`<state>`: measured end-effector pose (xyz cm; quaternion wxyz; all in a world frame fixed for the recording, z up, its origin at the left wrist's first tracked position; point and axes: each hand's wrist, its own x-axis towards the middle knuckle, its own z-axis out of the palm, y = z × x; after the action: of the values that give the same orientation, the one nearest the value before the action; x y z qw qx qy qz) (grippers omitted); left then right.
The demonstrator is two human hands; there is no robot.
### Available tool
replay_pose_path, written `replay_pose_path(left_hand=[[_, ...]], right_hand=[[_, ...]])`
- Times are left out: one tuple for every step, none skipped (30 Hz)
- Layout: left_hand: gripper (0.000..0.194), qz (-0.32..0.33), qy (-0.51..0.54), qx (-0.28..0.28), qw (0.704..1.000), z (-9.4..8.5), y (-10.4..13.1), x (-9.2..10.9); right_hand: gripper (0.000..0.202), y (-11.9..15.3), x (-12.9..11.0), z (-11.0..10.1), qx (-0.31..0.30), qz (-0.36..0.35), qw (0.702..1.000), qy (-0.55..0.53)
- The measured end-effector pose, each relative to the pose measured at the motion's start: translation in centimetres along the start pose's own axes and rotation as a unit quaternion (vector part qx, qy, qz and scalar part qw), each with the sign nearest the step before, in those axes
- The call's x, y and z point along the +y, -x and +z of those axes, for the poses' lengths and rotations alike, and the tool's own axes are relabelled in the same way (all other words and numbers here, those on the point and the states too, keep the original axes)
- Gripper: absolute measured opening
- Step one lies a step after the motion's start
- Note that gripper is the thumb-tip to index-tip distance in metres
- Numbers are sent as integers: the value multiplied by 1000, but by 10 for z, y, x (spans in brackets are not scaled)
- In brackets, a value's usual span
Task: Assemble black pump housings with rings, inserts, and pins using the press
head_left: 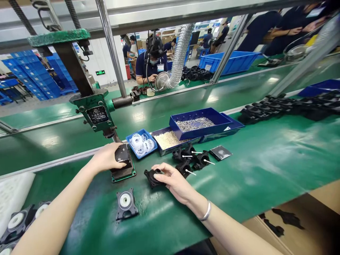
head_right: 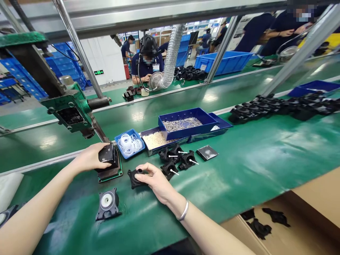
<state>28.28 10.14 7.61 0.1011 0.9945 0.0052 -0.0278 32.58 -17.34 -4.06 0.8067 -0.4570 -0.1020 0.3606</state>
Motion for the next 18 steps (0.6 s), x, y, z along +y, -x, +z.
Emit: replay_pose_path(left_hand=[[66, -1, -3, 0, 1000, 0, 0, 0], [66, -3, -7, 1, 1000, 0, 0, 1], [65, -4, -12, 1, 1000, -1, 1, 1], [65, -5, -16, 2, 1000, -1, 1, 1], [65, -6, -20, 3, 1000, 0, 2, 1], [65, -7, -22, 3, 1000, 0, 2, 1], [65, -7, -23, 2, 1000, 1, 1, 1], [66, -8, -22, 0, 1000, 2, 0, 1], [67, -9, -20, -3, 1000, 3, -1, 1], [69, -10, -17, -8, 1000, 4, -2, 1], [72, -12, -13, -13, 1000, 4, -2, 2], [78, -18, -8, -18, 1000, 3, -1, 4], [86, -27, -7, -16, 999, 1, 3, 7], [95, -39, -10, -2, 999, -2, 9, 11], [103, -50, -16, 23, 998, -6, 18, 15], [107, -56, -19, 54, 997, -10, 30, 20], [108, -51, -15, 84, 995, -13, 44, 26], [104, -35, 3, 102, 994, -13, 60, 31]], right_hand=[[30, 0, 0, 1, 1, 1, 1000, -1], [31, 1, 0, 2, 3, 2, 1000, -2], [31, 2, 0, 3, 6, 3, 1000, -2], [32, 3, 0, 4, 11, 6, 1000, 0], [33, 5, 0, 4, 17, 8, 1000, 4], [33, 6, 0, 5, 24, 11, 1000, 9], [34, 7, 0, 5, 31, 14, 999, 14], [35, 8, 0, 5, 37, 17, 999, 18], [36, 9, 0, 5, 41, 19, 999, 21], [36, 10, 0, 6, 42, 21, 999, 22], [37, 12, 0, 6, 42, 24, 999, 21], [37, 13, 0, 7, 40, 26, 999, 18], [37, 14, -1, 7, 38, 27, 999, 14], [37, 16, -2, 7, 37, 28, 999, 8], [36, 17, -4, 8, 37, 29, 999, 0], [34, 18, -6, 8, 39, 32, 999, -8], [33, 20, -8, 7, 40, 39, 998, -16], [32, 20, -10, 7, 41, 49, 998, -23]])
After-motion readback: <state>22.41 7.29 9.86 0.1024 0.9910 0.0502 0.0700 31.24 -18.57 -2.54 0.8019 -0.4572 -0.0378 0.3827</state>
